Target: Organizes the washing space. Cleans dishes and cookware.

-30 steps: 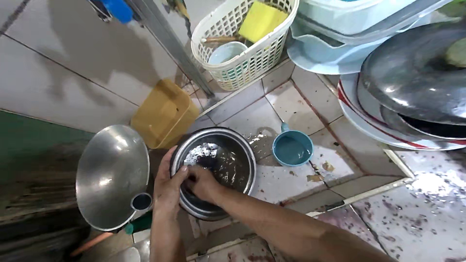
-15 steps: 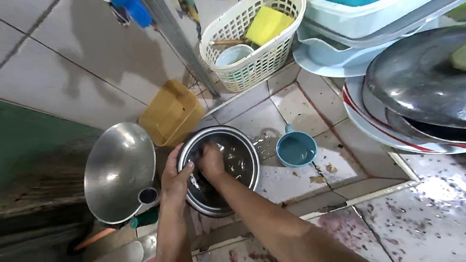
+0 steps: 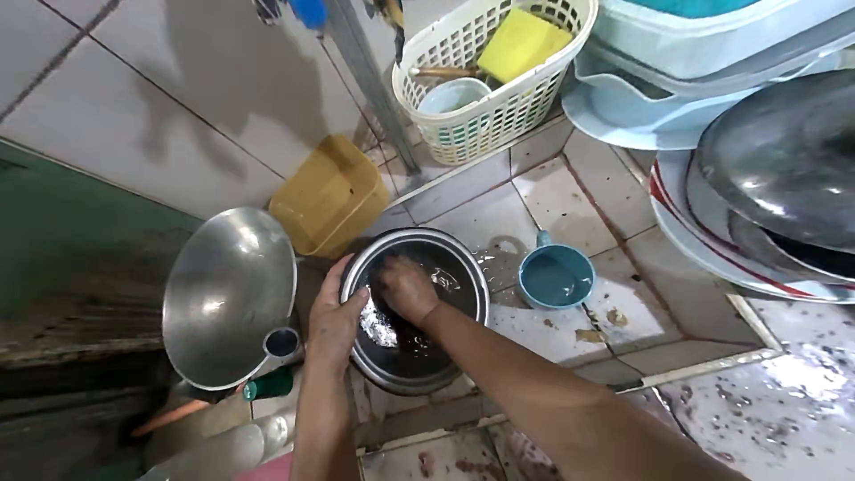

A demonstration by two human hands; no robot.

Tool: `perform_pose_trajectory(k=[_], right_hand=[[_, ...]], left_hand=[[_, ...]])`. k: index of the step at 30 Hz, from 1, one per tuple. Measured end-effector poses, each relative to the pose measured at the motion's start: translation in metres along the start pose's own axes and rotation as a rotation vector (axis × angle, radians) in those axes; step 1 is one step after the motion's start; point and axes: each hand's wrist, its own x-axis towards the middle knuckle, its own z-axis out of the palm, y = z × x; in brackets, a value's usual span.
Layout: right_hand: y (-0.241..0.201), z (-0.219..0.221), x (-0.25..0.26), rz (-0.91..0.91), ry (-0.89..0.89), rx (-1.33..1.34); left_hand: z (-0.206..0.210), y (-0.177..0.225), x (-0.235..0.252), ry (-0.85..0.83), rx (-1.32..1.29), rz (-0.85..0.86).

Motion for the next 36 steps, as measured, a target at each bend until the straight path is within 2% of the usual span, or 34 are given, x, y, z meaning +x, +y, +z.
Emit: perform_pose_trajectory(k=[2, 6, 7, 9, 11, 13, 18, 20, 22, 25, 27, 29, 32, 36], right_hand=[[-0.009, 0.003, -0.013, 0.030, -0.031, 0.018], [-0.013, 0.011, -0.058, -0.184, -0.338, 0.100], [-0.008, 0.010, -0.056, -0.240, -0.343, 0.107], [0.001, 0.010, -0.041, -0.322, -0.234, 0.062], [0.009, 0.003, -0.012, -0.227, -0.110, 0.000], [0.014, -0.005, 0.002, -0.060, -0.077, -0.039], [0.028, -0.001, -0.001, 0.032, 0.096, -0.155], [0.031, -0.006, 0.003, 0.156, 0.090, -0.170], [0.033, -0.018, 0.014, 0.316, 0.072, -0.162], [0.032, -0.026, 0.020, 0.442, 0.075, -0.171], [0.024, -0.026, 0.020, 0.508, -0.010, -0.201], [0.014, -0.024, 0.017, 0.554, -0.106, -0.221], [-0.001, -0.030, 0.006, 0.632, -0.339, -0.203], [-0.025, -0.029, -0.025, 0.641, -0.628, -0.157]], left_hand=[[0.001, -0.001, 0.001, 0.001, -0.017, 0.004], [-0.004, -0.006, 0.009, -0.007, -0.004, -0.009], [-0.004, -0.005, 0.010, -0.010, 0.005, -0.014], [-0.002, -0.003, 0.008, -0.020, 0.028, -0.016], [-0.002, -0.001, 0.009, -0.004, 0.025, -0.033], [-0.002, -0.006, 0.009, 0.002, 0.002, -0.042], [0.001, -0.020, 0.010, 0.013, -0.105, 0.085], [0.007, -0.033, -0.009, 0.162, -0.106, 0.167], [0.026, -0.053, -0.038, 0.302, -0.159, 0.171], [0.075, -0.079, -0.086, 0.269, -0.201, 0.096], [0.106, -0.084, -0.100, 0.247, -0.261, 0.084], [0.115, -0.078, -0.094, 0.313, -0.344, 0.021], [0.107, -0.073, -0.069, 0.448, -0.292, 0.062], [0.084, -0.058, -0.043, 0.486, -0.283, 0.052]])
